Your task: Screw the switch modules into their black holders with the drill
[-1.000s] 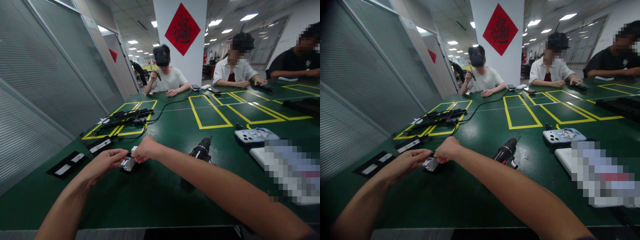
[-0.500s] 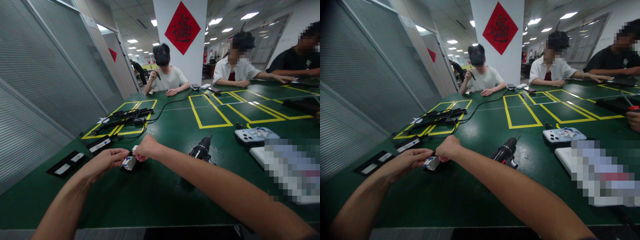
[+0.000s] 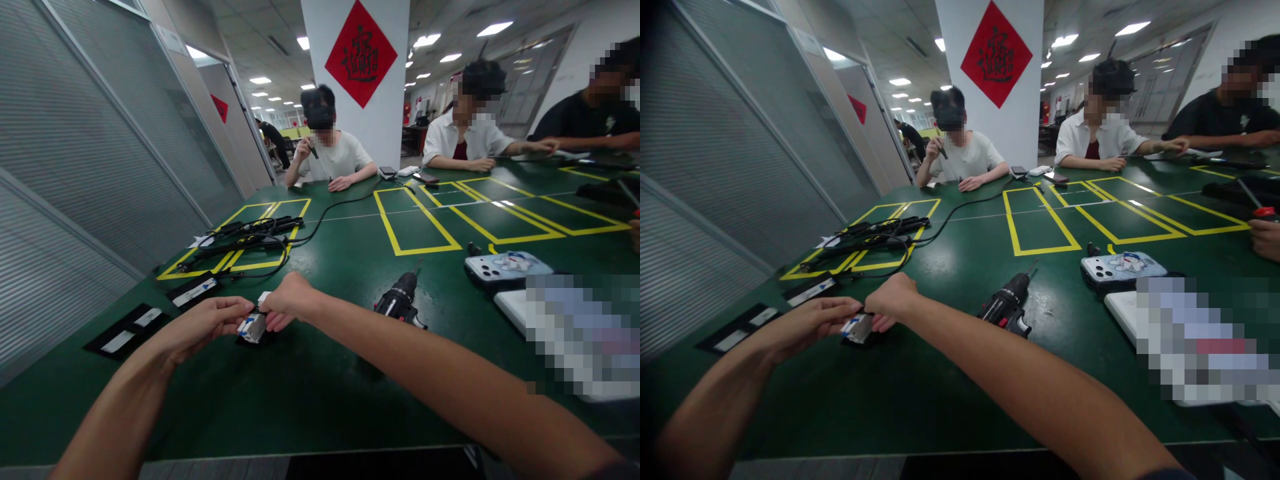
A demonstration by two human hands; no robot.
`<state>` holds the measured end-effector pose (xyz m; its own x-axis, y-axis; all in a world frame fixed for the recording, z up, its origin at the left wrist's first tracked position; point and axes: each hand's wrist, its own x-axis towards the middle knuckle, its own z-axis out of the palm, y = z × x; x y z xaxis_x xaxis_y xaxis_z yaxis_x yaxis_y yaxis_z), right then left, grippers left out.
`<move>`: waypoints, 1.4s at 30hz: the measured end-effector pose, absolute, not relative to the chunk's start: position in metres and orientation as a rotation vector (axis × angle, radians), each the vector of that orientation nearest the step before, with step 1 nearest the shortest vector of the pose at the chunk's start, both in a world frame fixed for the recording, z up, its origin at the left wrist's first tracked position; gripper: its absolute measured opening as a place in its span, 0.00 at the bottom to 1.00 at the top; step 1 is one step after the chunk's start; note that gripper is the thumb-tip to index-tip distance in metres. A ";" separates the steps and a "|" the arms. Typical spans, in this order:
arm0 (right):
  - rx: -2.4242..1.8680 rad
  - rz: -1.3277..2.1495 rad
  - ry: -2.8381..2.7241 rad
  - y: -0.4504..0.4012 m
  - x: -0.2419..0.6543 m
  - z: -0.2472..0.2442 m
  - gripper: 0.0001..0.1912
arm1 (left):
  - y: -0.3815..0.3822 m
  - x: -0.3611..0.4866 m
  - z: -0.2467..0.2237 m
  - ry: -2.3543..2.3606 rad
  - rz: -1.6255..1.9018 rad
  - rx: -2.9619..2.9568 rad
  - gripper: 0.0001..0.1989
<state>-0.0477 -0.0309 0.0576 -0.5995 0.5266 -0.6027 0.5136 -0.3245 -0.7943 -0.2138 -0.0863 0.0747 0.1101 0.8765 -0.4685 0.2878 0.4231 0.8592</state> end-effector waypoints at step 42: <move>-1.458 1.996 -1.567 -0.059 -0.020 0.078 0.14 | -0.090 -0.204 0.061 1.298 0.729 1.067 0.10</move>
